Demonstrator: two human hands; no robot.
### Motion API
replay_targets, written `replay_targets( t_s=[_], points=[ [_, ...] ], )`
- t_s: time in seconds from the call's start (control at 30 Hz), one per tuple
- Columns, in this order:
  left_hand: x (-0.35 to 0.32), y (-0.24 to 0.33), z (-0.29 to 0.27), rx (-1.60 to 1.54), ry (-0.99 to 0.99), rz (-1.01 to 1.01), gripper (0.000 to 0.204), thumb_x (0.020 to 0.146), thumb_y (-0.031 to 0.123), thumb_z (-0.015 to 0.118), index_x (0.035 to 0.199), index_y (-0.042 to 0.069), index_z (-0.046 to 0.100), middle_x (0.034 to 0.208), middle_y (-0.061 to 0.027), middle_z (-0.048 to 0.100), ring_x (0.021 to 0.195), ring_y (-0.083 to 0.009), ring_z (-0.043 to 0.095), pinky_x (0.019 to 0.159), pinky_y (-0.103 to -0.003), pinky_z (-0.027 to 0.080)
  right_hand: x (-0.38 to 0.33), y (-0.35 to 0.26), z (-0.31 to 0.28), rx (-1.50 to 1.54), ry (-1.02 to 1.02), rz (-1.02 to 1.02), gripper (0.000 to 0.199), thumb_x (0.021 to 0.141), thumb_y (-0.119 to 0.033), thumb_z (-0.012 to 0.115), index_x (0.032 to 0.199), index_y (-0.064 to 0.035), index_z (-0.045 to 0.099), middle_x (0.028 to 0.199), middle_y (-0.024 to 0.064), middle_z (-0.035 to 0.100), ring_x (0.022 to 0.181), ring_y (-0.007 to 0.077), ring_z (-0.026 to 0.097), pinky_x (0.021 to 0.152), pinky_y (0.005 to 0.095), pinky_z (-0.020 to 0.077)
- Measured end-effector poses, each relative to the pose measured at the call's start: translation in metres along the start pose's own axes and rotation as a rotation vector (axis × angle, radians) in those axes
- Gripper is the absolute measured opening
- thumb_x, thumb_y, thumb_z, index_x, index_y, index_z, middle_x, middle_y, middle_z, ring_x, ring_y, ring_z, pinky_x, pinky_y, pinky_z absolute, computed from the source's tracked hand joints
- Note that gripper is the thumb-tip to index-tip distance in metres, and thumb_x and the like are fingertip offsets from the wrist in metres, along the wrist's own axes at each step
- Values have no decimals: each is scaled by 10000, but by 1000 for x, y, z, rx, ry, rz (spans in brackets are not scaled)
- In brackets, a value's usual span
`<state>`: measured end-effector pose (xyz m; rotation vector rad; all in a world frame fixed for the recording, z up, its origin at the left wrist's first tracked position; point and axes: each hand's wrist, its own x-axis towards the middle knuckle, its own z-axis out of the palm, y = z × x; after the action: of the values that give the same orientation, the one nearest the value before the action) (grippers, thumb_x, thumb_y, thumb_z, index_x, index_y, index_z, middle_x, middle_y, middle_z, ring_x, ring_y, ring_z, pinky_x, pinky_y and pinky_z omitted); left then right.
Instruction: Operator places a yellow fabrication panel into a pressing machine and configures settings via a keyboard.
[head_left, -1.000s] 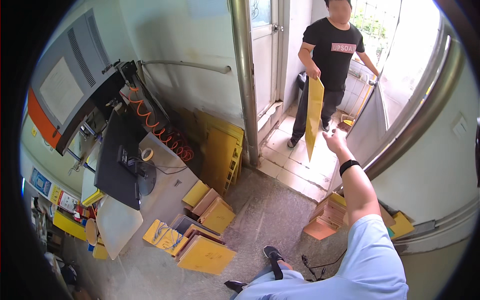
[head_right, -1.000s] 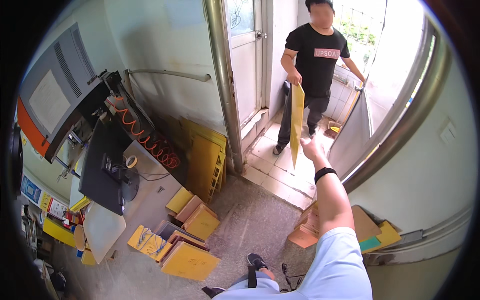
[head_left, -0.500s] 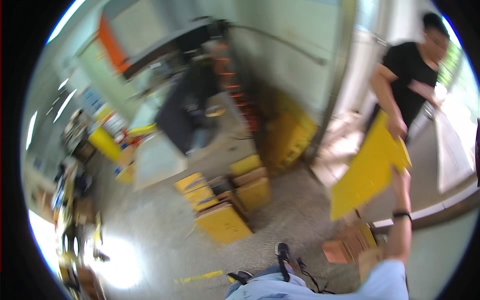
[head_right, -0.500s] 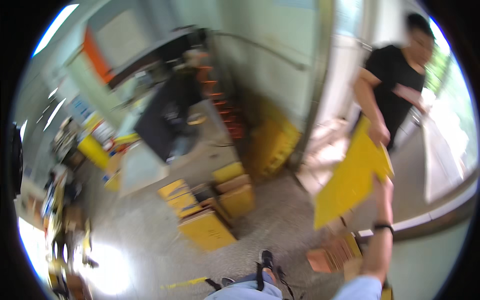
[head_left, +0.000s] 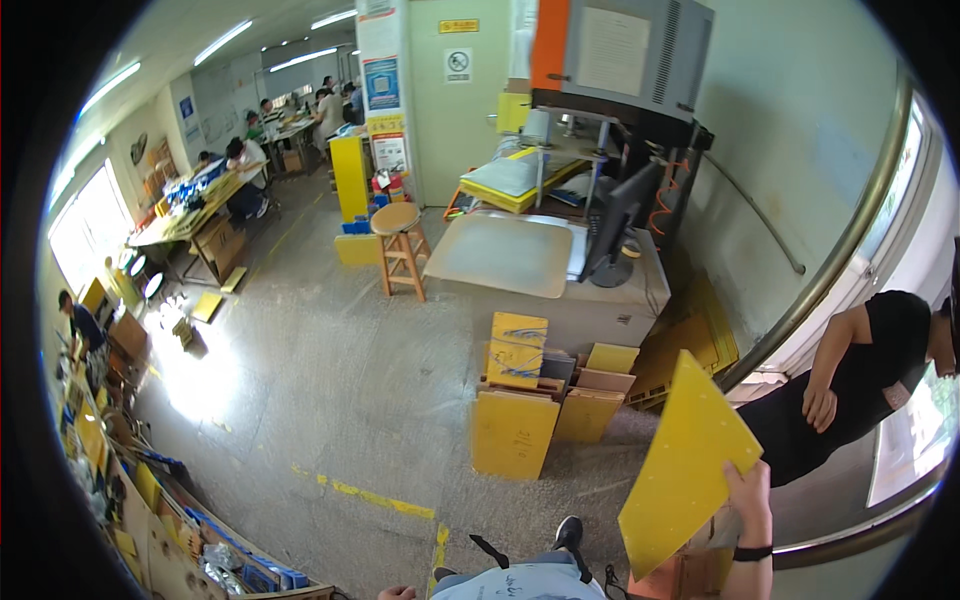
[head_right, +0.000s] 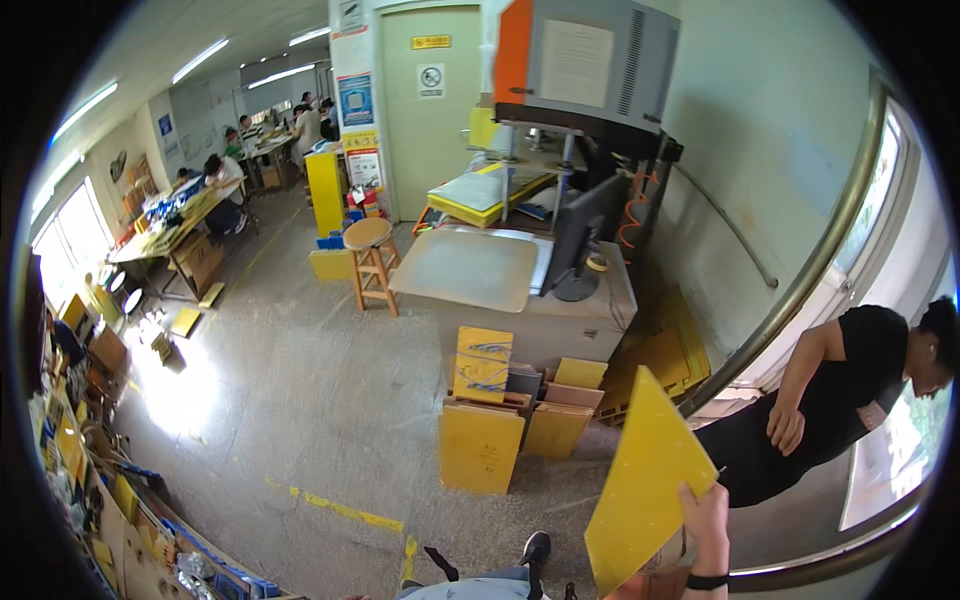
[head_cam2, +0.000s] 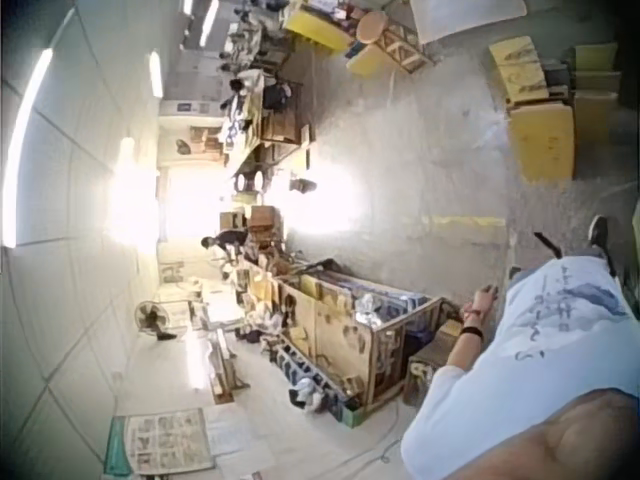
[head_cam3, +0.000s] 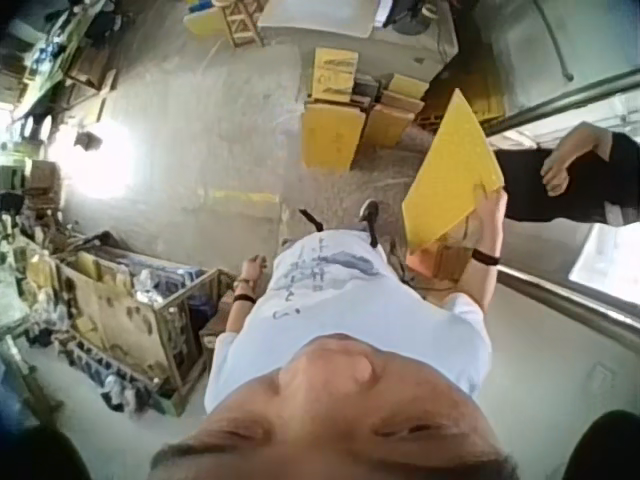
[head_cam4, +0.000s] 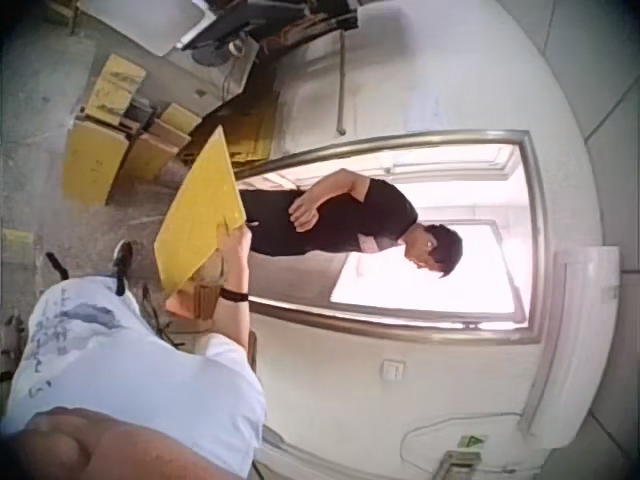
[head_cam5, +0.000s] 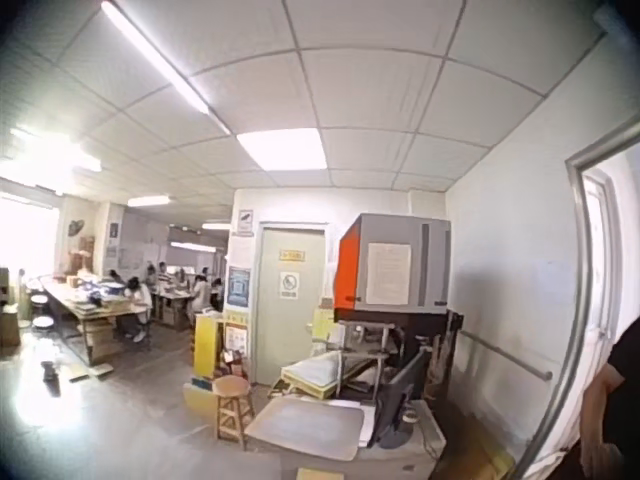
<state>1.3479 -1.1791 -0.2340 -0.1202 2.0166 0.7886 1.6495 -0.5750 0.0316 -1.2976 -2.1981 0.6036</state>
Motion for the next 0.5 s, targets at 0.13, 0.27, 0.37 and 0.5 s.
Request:
replay_targets(
  t_s=[0.13, 0.27, 0.37, 0.5],
  points=[
    [24, -142, -32, -181, 353, 218, 390, 1025, 362, 623, 1162, 23, 759, 1075, -166, 790, 974, -297, 734, 869, -410, 572, -1, -120, 71, 12, -217, -261, 282, 929, -204, 694, 1135, -13, 727, 989, 200, 762, 934, 363, 758, 794, 401, 582],
    [25, -192, -94, -458, 326, 140, 284, 1009, 263, 650, 1100, 15, 753, 958, -120, 764, 880, -203, 718, 784, -350, 569, 9, -241, 138, 74, -393, -399, 243, 946, -176, 704, 1114, -1, 726, 955, 169, 771, 867, 327, 753, 759, 394, 569],
    [41, -202, -120, -740, 424, 150, 282, 1046, 247, 613, 919, 17, 714, 750, -51, 702, 610, -129, 642, 547, -297, 518, 14, -328, 185, 327, -410, -370, 190, 966, -130, 716, 1036, 46, 731, 849, 48, 748, 765, 122, 679, 688, 324, 537],
    [38, -107, -183, -864, 506, 104, 261, 1014, 227, 651, 1029, -24, 719, 876, -69, 735, 720, -124, 655, 638, -272, 518, 29, -418, 260, 480, -313, -438, 173, 976, -124, 718, 998, 46, 743, 843, 0, 723, 769, 93, 659, 673, 304, 522]
  ],
)
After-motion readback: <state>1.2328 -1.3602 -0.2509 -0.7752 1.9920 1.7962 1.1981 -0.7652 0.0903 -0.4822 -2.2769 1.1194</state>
